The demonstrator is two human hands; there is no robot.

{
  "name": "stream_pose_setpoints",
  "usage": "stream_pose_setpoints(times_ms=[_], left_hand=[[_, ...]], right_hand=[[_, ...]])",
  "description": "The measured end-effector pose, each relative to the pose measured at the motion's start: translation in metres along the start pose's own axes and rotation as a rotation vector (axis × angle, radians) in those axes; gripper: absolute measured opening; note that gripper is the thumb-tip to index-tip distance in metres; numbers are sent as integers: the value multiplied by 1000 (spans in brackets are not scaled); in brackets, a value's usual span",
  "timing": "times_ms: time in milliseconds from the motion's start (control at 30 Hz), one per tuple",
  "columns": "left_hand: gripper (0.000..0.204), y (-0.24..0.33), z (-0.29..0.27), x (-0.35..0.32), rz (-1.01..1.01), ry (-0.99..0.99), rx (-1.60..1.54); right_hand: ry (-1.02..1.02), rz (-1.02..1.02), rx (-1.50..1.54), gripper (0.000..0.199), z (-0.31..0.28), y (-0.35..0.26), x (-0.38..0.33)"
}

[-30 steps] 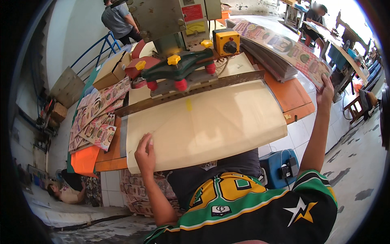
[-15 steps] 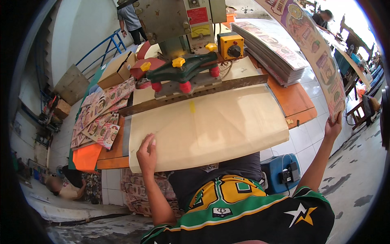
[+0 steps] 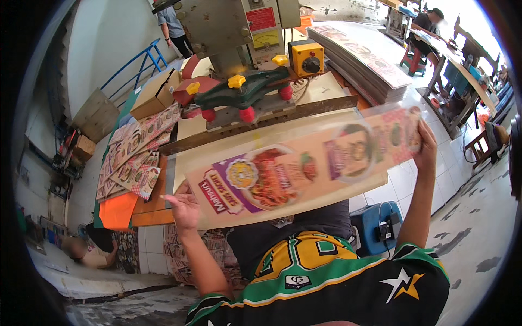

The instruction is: The person inserts printed packaging sheets into transparent plastic sleeves, aligns them by hand, and positions them under a heat-sealing machine.

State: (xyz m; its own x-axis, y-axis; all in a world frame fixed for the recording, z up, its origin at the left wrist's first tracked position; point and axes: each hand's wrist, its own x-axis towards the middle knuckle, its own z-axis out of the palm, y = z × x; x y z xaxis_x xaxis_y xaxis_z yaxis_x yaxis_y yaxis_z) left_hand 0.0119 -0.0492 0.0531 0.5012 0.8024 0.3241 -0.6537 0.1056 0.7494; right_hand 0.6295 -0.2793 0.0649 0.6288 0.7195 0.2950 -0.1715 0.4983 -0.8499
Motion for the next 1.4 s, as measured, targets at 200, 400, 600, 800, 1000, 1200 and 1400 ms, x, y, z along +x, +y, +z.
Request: stream_pose_setpoints(times_ms=[200,400,600,800,1000,1200,1400], left_hand=[[40,30,-40,34,46,225,582],[32,52,-87,59,82,332,572],[31,46,-104,68,52,413,611],[29,28,-108,58,-9,358,413],[23,26,-97,58,-34,402,325],[23,29,-95,58,-47,363,414],[24,32,-108,56,-54,352,433]], right_hand=[[-95,110,-21,45,86,21,21],[-500,259,-212,29,110,52,48],[-540,367,-56,32,132,77,63],[-602,367,-19,34,139,97,71],[-614,344,58,24,134,117,73],[-641,329,39,23,128,122,77],[-661,332,35,22,126,120,77]])
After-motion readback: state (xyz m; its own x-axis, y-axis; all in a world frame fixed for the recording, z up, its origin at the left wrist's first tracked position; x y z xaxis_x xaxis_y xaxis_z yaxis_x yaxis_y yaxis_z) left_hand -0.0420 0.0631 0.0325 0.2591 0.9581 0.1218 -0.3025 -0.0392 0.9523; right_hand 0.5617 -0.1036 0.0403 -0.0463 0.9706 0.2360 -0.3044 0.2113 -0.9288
